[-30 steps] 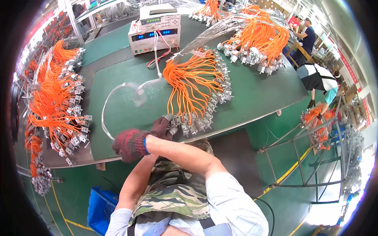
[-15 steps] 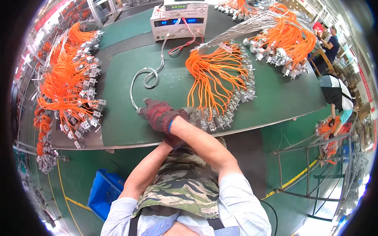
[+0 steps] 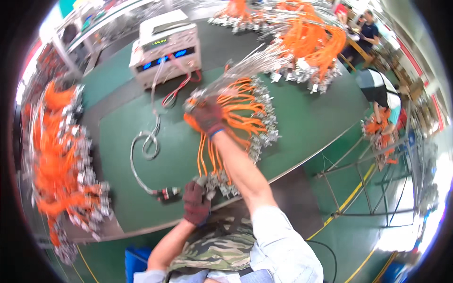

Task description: The recorder is assembling and testing wire harnesses at a manufacturing workstation, organizing cables and checking connectors.

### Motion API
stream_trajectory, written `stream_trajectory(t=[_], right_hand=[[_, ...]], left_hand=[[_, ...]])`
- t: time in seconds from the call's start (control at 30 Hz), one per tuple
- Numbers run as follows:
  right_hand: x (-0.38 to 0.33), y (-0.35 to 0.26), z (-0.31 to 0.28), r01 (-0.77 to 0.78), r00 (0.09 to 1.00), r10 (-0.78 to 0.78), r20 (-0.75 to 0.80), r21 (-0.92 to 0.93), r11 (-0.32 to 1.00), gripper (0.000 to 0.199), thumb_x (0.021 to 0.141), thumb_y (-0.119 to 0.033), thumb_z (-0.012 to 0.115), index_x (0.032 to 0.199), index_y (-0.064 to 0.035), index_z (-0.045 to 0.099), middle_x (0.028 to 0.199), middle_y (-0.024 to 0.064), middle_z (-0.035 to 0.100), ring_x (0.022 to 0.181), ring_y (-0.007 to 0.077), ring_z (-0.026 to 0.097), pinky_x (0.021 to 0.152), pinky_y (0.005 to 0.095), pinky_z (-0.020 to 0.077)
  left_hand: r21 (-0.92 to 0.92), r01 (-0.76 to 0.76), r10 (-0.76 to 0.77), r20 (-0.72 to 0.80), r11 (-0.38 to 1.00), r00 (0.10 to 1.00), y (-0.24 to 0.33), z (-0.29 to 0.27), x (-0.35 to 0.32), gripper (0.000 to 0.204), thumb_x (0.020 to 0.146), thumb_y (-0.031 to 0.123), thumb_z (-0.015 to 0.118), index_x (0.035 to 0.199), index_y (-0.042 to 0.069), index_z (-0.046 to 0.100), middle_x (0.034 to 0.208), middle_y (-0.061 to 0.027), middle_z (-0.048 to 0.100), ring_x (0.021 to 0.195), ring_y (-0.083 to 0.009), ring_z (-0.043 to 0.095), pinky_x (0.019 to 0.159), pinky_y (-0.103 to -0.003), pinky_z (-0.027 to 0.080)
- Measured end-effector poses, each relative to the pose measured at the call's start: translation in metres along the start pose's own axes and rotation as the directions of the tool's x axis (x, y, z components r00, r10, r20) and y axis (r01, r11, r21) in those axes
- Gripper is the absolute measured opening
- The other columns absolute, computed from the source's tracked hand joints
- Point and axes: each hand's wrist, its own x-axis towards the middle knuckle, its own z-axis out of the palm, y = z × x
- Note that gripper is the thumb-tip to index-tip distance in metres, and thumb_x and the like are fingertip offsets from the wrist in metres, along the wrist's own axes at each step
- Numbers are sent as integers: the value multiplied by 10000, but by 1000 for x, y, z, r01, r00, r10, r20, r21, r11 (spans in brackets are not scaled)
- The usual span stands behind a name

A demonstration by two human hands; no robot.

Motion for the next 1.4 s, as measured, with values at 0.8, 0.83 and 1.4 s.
stream_trajectory(t=[0.8,0.83,1.4], right_hand=[[22,-243,-459,-396,913,328,-242,-344,851,266,918,-159,715,1150,-29,719,937,103,729,860,210,697,811,353,562],[25,-248,-490,-405,912,324,-251,-431,806,271,909,-163,732,1143,-25,732,929,89,737,841,188,696,789,345,563],[344,-193,-661,-156,985,74,-159,-987,-41,454,861,-386,696,1130,-24,756,1192,311,714,1170,490,670,965,546,547]], left_hand=[[-335,62,251,804,940,539,69,82,147,532,960,235,794,1431,39,645,1349,-180,701,1205,-293,703,1053,-408,549],[-324,101,218,805,940,551,54,94,135,536,966,235,789,1439,32,639,1359,-176,703,1215,-281,705,1061,-401,550],[-97,684,-453,681,723,575,87,142,143,436,1007,311,751,1377,83,715,1401,-133,718,1334,-260,650,1171,-405,476]])
